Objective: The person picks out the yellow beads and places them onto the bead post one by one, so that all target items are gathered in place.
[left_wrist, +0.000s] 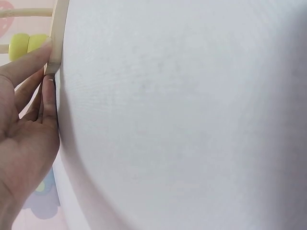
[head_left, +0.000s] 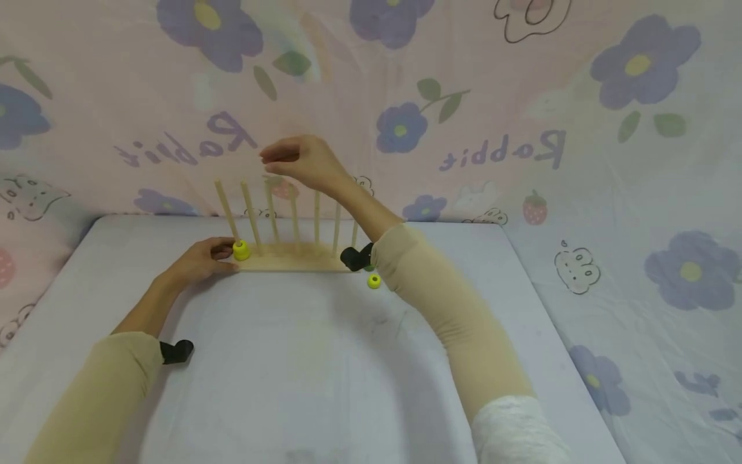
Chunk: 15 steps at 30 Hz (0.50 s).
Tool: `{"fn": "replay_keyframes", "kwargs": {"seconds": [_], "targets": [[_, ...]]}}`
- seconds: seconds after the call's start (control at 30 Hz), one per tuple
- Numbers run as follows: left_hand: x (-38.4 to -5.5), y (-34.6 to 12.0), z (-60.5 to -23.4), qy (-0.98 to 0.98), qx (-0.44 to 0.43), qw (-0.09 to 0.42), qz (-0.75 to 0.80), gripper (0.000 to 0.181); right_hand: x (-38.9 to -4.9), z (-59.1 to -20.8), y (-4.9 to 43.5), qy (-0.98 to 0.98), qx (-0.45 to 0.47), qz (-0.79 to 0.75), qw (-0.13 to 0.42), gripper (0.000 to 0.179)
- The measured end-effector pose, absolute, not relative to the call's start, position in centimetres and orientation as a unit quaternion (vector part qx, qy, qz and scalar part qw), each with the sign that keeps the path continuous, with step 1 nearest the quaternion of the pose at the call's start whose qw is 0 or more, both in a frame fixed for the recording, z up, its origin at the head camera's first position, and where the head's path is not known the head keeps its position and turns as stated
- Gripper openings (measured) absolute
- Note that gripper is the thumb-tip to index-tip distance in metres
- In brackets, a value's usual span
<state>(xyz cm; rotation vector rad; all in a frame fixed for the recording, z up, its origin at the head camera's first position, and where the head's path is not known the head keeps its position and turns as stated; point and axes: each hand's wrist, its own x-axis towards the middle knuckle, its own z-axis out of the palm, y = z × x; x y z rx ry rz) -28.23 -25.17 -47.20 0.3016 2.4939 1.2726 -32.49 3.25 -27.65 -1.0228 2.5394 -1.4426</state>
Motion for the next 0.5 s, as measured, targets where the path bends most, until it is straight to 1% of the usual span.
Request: {"fn": "replay_keyframes", "kwargs": {"seconds": [0.3, 0.43, 0.5], "targets": [[-28.3, -25.2, -47.5, 0.874, 0.112, 0.161, 0.444, 0.082, -31.8, -27.8, 5.9, 0.804, -0.31, -0.508, 0.015, 0.029], [-28.5, -25.2, -47.2, 0.875, 0.113, 0.156, 0.445, 0.08, -30.5, -27.4, 6.8, 0.799, -0.304, -0.519, 0.009, 0.029], [-28.5, -25.2, -47.3, 0.875, 0.114, 0.157, 0.443, 0.079, -30.5, -27.9, 7.3, 0.796, -0.303, -0.524, 0.005, 0.029]]}}
